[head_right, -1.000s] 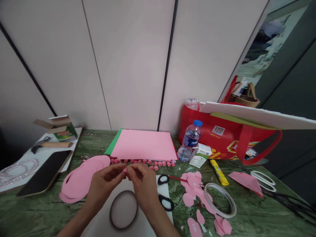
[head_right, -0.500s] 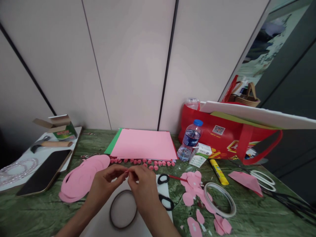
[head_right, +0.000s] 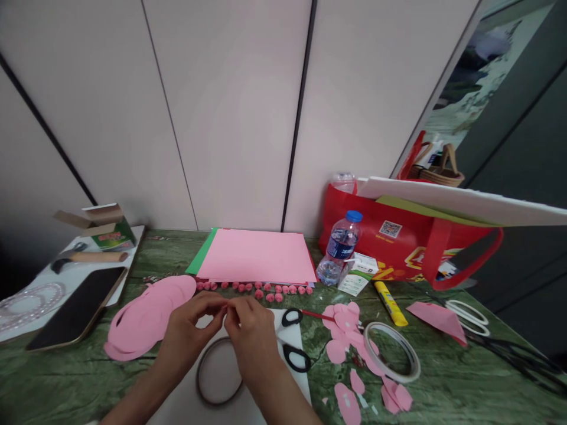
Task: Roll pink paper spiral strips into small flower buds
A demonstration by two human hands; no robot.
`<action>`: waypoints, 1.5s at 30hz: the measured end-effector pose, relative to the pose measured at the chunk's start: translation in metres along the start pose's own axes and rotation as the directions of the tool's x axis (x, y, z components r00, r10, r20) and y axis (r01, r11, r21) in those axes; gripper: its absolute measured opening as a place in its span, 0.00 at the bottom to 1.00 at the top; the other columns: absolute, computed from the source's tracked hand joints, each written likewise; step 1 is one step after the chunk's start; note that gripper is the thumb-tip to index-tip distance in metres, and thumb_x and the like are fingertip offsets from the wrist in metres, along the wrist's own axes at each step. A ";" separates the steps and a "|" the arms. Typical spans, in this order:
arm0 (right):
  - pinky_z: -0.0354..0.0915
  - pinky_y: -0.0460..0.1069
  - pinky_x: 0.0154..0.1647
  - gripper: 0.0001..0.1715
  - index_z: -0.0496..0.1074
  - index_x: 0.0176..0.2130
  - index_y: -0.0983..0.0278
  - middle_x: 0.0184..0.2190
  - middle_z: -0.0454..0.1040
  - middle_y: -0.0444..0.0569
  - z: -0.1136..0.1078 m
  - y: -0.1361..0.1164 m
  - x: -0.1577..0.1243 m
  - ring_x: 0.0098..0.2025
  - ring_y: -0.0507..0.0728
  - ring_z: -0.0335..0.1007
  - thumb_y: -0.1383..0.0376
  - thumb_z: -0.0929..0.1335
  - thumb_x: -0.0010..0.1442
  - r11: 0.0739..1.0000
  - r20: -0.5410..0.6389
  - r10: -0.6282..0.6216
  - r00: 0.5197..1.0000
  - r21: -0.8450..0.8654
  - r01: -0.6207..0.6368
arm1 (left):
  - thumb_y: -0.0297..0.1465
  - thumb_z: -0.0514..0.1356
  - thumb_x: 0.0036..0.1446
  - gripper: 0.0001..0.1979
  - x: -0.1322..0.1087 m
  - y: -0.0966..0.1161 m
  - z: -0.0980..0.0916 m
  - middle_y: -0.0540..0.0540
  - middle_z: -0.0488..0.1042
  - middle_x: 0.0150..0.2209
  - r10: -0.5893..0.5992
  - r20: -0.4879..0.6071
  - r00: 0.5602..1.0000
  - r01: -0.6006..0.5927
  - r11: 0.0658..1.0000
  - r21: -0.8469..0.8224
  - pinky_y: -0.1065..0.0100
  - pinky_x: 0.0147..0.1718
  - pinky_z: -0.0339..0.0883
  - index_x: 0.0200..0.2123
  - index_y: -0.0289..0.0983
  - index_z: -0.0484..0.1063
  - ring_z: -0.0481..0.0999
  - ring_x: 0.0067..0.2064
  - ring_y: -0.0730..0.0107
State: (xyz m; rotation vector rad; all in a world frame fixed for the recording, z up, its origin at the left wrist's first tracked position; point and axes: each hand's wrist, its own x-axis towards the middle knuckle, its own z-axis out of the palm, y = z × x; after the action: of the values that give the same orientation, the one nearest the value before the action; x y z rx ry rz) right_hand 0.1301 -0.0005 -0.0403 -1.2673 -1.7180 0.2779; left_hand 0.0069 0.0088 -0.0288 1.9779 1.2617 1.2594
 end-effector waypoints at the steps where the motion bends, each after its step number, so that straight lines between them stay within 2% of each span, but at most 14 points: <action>1: 0.64 0.47 0.27 0.08 0.73 0.29 0.67 0.24 0.74 0.49 -0.001 -0.001 0.001 0.25 0.54 0.69 0.73 0.63 0.50 0.998 0.016 0.044 0.999 0.033 -0.045 | 0.24 0.56 0.47 0.07 0.000 0.000 0.001 0.47 0.73 0.29 -0.011 0.002 1.000 0.011 1.000 -0.001 0.70 0.29 0.70 0.30 0.35 0.72 0.73 0.30 0.70; 4: 0.65 0.47 0.25 0.07 0.72 0.26 0.67 0.22 0.74 0.48 -0.002 -0.003 0.002 0.23 0.54 0.70 0.72 0.64 0.48 0.953 0.080 0.238 0.968 0.174 -0.249 | 0.24 0.56 0.47 0.07 -0.002 -0.002 0.003 0.48 0.74 0.30 -0.054 -0.001 0.999 0.054 0.998 -0.019 0.69 0.30 0.70 0.32 0.36 0.71 0.74 0.31 0.70; 7: 0.66 0.47 0.23 0.04 0.70 0.23 0.67 0.18 0.73 0.47 0.001 -0.002 0.003 0.21 0.54 0.70 0.70 0.65 0.46 0.827 0.154 0.408 0.900 0.355 -0.436 | 0.25 0.56 0.47 0.07 -0.003 -0.003 0.004 0.48 0.74 0.29 -0.075 -0.004 0.997 0.075 0.997 -0.019 0.70 0.30 0.70 0.30 0.36 0.71 0.74 0.30 0.71; 9: 0.67 0.47 0.23 0.04 0.70 0.22 0.67 0.18 0.73 0.47 0.005 0.000 0.003 0.21 0.54 0.70 0.69 0.66 0.45 0.727 0.195 0.475 0.858 0.463 -0.508 | 0.25 0.56 0.46 0.06 -0.003 -0.003 0.004 0.48 0.74 0.29 -0.082 -0.003 0.997 0.082 0.997 -0.003 0.70 0.29 0.70 0.30 0.36 0.71 0.74 0.29 0.71; 13: 0.70 0.49 0.25 0.04 0.71 0.22 0.68 0.19 0.74 0.47 0.011 0.001 0.002 0.22 0.55 0.71 0.67 0.67 0.44 0.574 0.211 0.541 0.814 0.615 -0.540 | 0.25 0.56 0.47 0.08 -0.002 -0.005 0.006 0.47 0.74 0.30 -0.101 -0.006 0.995 0.101 0.995 0.001 0.69 0.29 0.70 0.33 0.36 0.71 0.74 0.29 0.71; 17: 0.71 0.50 0.27 0.05 0.72 0.23 0.67 0.19 0.74 0.46 0.011 -0.002 0.003 0.24 0.55 0.71 0.66 0.68 0.43 0.503 0.193 0.559 0.807 0.695 -0.514 | 0.27 0.57 0.46 0.12 -0.001 -0.005 0.009 0.46 0.75 0.34 -0.162 -0.009 0.987 0.160 0.981 -0.112 0.68 0.28 0.72 0.37 0.36 0.70 0.75 0.30 0.69; 20: 0.70 0.50 0.26 0.06 0.72 0.23 0.68 0.19 0.73 0.47 0.010 -0.003 0.002 0.22 0.54 0.70 0.66 0.68 0.43 0.513 0.191 0.549 0.814 0.692 -0.508 | 0.29 0.57 0.46 0.11 0.000 -0.004 0.010 0.44 0.76 0.33 -0.233 0.019 0.972 0.232 0.953 -0.193 0.66 0.30 0.72 0.36 0.34 0.71 0.76 0.31 0.67; 23: 0.68 0.49 0.25 0.06 0.72 0.24 0.68 0.19 0.73 0.46 0.011 -0.004 0.001 0.22 0.54 0.69 0.66 0.67 0.45 0.556 0.196 0.533 0.824 0.652 -0.515 | 0.30 0.58 0.46 0.09 0.001 -0.002 0.008 0.45 0.77 0.29 -0.278 0.018 0.960 0.276 0.940 -0.201 0.67 0.30 0.71 0.32 0.34 0.72 0.76 0.30 0.67; 29: 0.64 0.47 0.25 0.04 0.72 0.21 0.67 0.19 0.72 0.45 0.010 -0.010 0.000 0.22 0.53 0.67 0.69 0.66 0.44 0.759 0.096 0.449 0.889 0.483 -0.436 | 0.29 0.58 0.44 0.08 0.002 0.000 0.005 0.46 0.78 0.27 -0.343 -0.036 0.939 0.330 0.923 -0.196 0.67 0.31 0.71 0.29 0.34 0.74 0.76 0.31 0.65; 31: 0.65 0.46 0.25 0.04 0.71 0.21 0.67 0.18 0.72 0.45 0.010 -0.010 0.000 0.22 0.52 0.67 0.69 0.66 0.43 0.738 0.099 0.465 0.880 0.506 -0.447 | 0.30 0.58 0.45 0.09 0.002 0.001 0.005 0.45 0.78 0.29 -0.377 -0.019 0.926 0.364 0.905 -0.219 0.66 0.32 0.71 0.31 0.33 0.74 0.76 0.32 0.64; 35: 0.67 0.47 0.23 0.06 0.71 0.22 0.68 0.17 0.71 0.45 0.010 -0.007 0.002 0.20 0.52 0.68 0.65 0.67 0.44 0.521 0.225 0.556 0.800 0.655 -0.546 | 0.31 0.59 0.45 0.16 0.001 0.001 0.007 0.44 0.77 0.36 -0.409 0.028 0.912 0.395 0.859 -0.326 0.66 0.35 0.71 0.40 0.34 0.71 0.76 0.36 0.64; 37: 0.68 0.47 0.23 0.07 0.70 0.22 0.68 0.18 0.72 0.45 0.010 -0.006 0.003 0.20 0.52 0.68 0.65 0.68 0.43 0.469 0.241 0.580 0.778 0.682 -0.561 | 0.31 0.59 0.45 0.17 0.001 0.001 0.008 0.44 0.77 0.37 -0.400 0.039 0.915 0.388 0.852 -0.351 0.66 0.36 0.71 0.41 0.34 0.70 0.76 0.37 0.64; 42: 0.69 0.47 0.23 0.07 0.71 0.23 0.68 0.19 0.73 0.46 0.010 -0.006 0.003 0.22 0.52 0.69 0.65 0.68 0.43 0.473 0.244 0.577 0.779 0.679 -0.562 | 0.32 0.60 0.45 0.13 0.002 0.004 0.007 0.44 0.78 0.34 -0.376 0.026 0.926 0.363 0.873 -0.325 0.65 0.35 0.71 0.37 0.34 0.73 0.76 0.36 0.63; 45: 0.68 0.47 0.23 0.05 0.70 0.21 0.68 0.17 0.71 0.44 0.010 -0.006 0.002 0.21 0.52 0.68 0.66 0.68 0.43 0.556 0.218 0.539 0.814 0.633 -0.538 | 0.31 0.59 0.45 0.10 0.002 0.004 0.006 0.45 0.78 0.31 -0.365 0.008 0.931 0.353 0.895 -0.273 0.65 0.34 0.71 0.32 0.34 0.75 0.77 0.33 0.63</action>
State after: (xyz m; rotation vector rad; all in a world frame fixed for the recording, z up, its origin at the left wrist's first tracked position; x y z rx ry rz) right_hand 0.1188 0.0023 -0.0405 -1.1770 -0.9868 1.1661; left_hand 0.0140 0.0094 -0.0273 1.4520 1.3221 1.2161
